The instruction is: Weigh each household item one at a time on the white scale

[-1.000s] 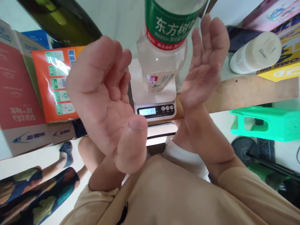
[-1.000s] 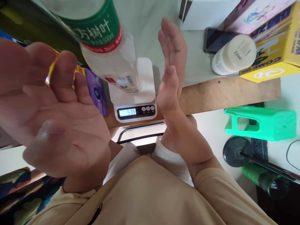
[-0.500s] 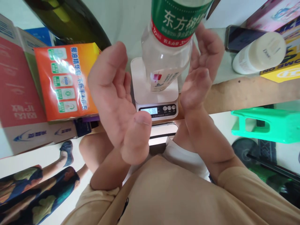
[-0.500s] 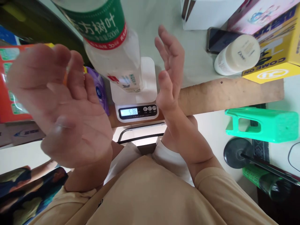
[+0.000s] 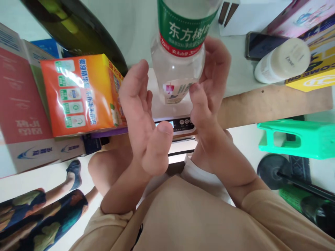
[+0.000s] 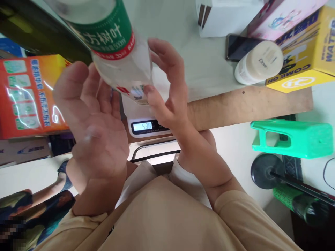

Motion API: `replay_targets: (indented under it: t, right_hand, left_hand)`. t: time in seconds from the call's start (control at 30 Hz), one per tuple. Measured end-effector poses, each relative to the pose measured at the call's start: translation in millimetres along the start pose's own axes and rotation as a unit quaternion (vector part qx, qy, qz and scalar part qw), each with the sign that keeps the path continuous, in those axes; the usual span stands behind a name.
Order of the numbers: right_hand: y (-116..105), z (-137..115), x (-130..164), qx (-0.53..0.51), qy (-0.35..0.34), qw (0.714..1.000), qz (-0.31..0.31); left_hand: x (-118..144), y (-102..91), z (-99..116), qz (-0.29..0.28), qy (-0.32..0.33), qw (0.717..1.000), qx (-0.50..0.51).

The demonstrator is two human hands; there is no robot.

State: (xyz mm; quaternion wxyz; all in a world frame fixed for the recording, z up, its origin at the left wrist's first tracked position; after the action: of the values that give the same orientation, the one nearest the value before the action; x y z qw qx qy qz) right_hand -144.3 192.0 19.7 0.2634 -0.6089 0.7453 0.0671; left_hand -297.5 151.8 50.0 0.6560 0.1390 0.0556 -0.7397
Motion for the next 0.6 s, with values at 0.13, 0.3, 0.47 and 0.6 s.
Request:
replay_targets:
  t: [0.13,0.3,0.47,0.6]
  right_hand:
    - [3.2,-6.8,-2.6,-0.016,-0.050,0.998,0.033]
    - [9.7,5.1,-1.4,-0.031,0.033,0.999,-0.017]
    - [4.1,6.5,5.1,-0.038,0.000,0.999,0.022]
    - [-17.4,11.0,4.3,-0.041,-0.015,0.993,0.106]
  left_hand:
    - [1.7,-0.3,-5.1,-0.003,0.007,1.000,-0.005]
    - [0.7,-4.0,-10.3,-0.022,0.049,0.998,0.030]
    - [8.6,-9.0,16.9,-0.045,0.078,0.996,0.004]
    - [21.3,-4.7,57.4,0.005,0.119,0.992,-0.046]
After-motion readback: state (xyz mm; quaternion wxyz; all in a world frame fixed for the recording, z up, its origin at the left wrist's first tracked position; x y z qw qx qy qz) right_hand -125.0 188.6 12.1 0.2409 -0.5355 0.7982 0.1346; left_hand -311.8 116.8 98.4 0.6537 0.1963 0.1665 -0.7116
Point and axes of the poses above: each hand's wrist, its own x-axis away from the middle knuckle, its own y-axis out of the palm, z = x × y, the point moved 8 cm from there along -x, towards the middle knuckle, and after that the axes turned 2 degrees about y, right-handed, at the moved point
